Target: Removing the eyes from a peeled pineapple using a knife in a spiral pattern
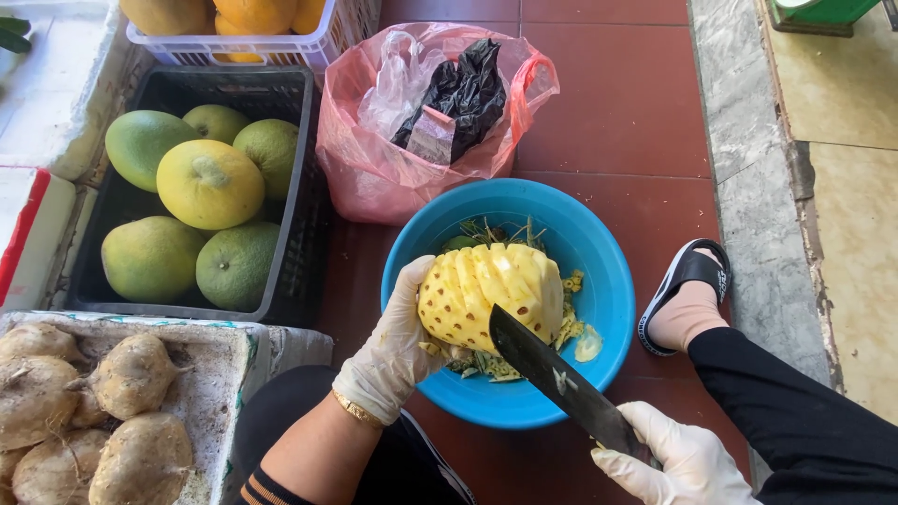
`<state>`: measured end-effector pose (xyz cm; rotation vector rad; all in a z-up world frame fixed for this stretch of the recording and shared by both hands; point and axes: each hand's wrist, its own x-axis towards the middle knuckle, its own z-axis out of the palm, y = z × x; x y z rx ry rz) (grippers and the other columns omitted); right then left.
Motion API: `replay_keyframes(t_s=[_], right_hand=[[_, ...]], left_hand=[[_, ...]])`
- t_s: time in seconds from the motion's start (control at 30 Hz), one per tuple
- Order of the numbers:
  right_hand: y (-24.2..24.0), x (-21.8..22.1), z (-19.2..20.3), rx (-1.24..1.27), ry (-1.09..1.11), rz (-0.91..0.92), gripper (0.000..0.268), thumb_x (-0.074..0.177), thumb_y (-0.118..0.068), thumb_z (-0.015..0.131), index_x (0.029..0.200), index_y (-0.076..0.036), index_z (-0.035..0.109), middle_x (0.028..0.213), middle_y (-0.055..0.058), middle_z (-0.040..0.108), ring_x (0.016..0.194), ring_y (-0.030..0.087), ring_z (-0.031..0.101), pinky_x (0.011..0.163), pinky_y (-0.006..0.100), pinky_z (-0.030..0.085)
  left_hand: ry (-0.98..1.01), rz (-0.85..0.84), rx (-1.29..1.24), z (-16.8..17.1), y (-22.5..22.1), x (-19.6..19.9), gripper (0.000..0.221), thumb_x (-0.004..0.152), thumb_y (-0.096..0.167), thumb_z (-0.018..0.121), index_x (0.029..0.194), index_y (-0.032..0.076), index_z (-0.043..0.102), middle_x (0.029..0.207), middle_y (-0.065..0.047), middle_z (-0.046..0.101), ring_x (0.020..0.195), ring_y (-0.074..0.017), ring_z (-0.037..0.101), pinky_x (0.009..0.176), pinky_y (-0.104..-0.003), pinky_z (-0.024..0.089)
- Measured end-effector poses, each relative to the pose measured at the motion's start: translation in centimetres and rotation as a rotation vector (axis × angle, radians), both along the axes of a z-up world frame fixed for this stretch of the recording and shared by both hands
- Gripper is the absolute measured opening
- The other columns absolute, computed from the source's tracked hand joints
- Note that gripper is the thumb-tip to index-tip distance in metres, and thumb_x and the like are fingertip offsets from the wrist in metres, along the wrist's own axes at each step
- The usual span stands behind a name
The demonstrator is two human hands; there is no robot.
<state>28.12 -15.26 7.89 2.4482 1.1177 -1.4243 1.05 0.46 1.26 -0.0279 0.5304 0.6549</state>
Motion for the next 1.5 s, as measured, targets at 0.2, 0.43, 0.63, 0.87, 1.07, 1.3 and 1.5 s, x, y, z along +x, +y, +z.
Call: replay_keyframes(t_s=[0.2,0.43,0.63,0.87,1.07,1.3,1.5], right_hand=[[0.1,0.5,-1.1,-0.001,-0.039,0.140,0.031,0.080,-0.060,0.074,0.102,-0.039,0.080,0.074,-0.008,0.066,0.072,0.009,0.061,0.072,0.022,0.047],[0.2,1.0,-1.4,0.048,0.110,0.140,0.029,0.081,-0.053,0.078,0.098,-0.029,0.083,0.071,-0.004,0.057,0.068,0.013,0.051,0.068,0.027,0.041],[0.8,0.1,-0.7,0.049,0.180,0.103,0.028,0.084,-0.048,0.078,0.093,-0.022,0.080,0.073,-0.002,0.059,0.069,0.014,0.052,0.069,0.027,0.043],[1.7,-2.8,1.0,0.133,0.323,-0.121,0.038,0.080,-0.044,0.071,0.096,-0.010,0.080,0.069,0.008,0.062,0.061,0.020,0.050,0.062,0.032,0.041],[-1.9,1.5,-1.9,0.064,0.802,-0.553,0.048,0.079,-0.025,0.078,0.107,0.014,0.078,0.062,0.022,0.059,0.051,0.024,0.052,0.048,0.032,0.036],[-0.5,3.5,-2.3,-0.102,1.115,-0.377,0.088,0.066,-0.057,0.074,0.110,0.020,0.076,0.068,0.023,0.067,0.055,0.024,0.061,0.053,0.032,0.039],[0.1,3.1,-2.0,-0.131,1.088,-0.314,0.089,0.064,-0.059,0.074,0.110,0.017,0.077,0.068,0.023,0.069,0.054,0.023,0.061,0.052,0.031,0.038]], left_hand=[[-0.113,-0.021,0.006,-0.2,-0.3,-0.2,0.071,0.086,0.051,0.069,0.138,0.006,0.051,0.123,-0.023,0.067,0.097,-0.0383,0.073,0.054,-0.035,0.065],[-0.058,-0.027,-0.008,0.0,-0.3,-0.4,0.067,0.086,0.051,0.067,0.132,0.003,0.056,0.113,-0.023,0.071,0.085,-0.0373,0.074,0.047,-0.034,0.063],[-0.106,-0.016,-0.044,0.2,-0.2,-0.9,0.067,0.087,0.048,0.068,0.137,0.005,0.053,0.119,-0.024,0.068,0.091,-0.0388,0.073,0.048,-0.037,0.065],[0.160,0.086,-0.082,1.7,-0.9,1.0,0.068,0.078,0.040,0.073,0.133,0.003,0.060,0.118,-0.024,0.072,0.098,-0.0394,0.071,0.075,-0.049,0.062],[0.205,0.074,0.016,1.0,-0.8,0.3,0.068,0.081,0.049,0.068,0.130,0.001,0.060,0.107,-0.023,0.072,0.080,-0.0360,0.073,0.037,-0.031,0.059],[-0.099,-0.132,-0.071,-0.9,-0.5,0.1,0.069,0.087,0.058,0.063,0.127,0.002,0.059,0.100,-0.021,0.072,0.074,-0.0371,0.074,0.042,-0.036,0.062],[-0.113,-0.156,-0.075,-1.2,-0.7,0.1,0.069,0.087,0.060,0.063,0.127,0.003,0.059,0.102,-0.021,0.072,0.077,-0.0369,0.075,0.044,-0.035,0.062]])
